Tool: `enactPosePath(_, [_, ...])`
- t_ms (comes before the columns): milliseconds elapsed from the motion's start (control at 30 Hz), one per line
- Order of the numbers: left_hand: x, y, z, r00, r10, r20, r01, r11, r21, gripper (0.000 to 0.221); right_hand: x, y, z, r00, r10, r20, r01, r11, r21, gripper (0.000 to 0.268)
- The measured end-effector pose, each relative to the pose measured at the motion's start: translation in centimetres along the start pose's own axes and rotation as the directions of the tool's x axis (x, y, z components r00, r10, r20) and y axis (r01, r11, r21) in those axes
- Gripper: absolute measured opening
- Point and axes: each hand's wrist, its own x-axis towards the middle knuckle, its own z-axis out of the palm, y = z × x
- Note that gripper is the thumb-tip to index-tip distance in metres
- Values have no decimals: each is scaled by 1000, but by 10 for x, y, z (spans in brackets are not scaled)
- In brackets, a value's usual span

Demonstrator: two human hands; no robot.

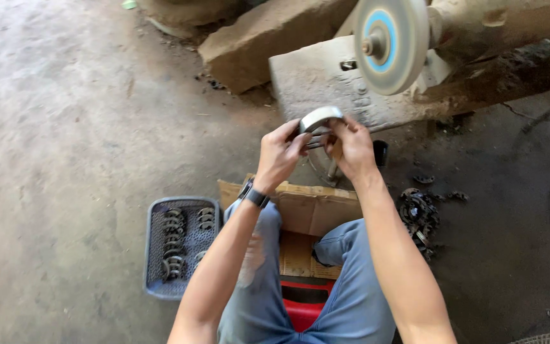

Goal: Grinding and smoothing curved metal components using a bench grinder.

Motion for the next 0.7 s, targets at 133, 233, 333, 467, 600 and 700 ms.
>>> enactPosePath(133, [-54,14,-54,997,81,14,-80,993,-85,29,-75,6,33,984,176,-19,-168,901,-401,25])
enactPosePath(233, [-88,36,-88,974,6,228,82,925,-372,33,-109,27,26,969,245,-38,-167,533,-830,31])
enactPosePath(333, [-110,48,-101,872,17,489,280,802,-528,36,-125,44,11,970,241,44,-64,425,-903,22])
enactPosePath(467, [-120,37,-104,792,151,591,332,706,-626,38,-146,29,43,950,313,-9,-139,397,-907,30])
enactPosePath(600, [-122,38,-105,759,218,614,345,665,-663,42,-151,31,38,947,316,-53,-184,399,-898,35])
enactPosePath(700, [-124,33,-105,764,218,607,320,689,-650,43,-141,50,1,949,316,-14,-198,559,-805,33])
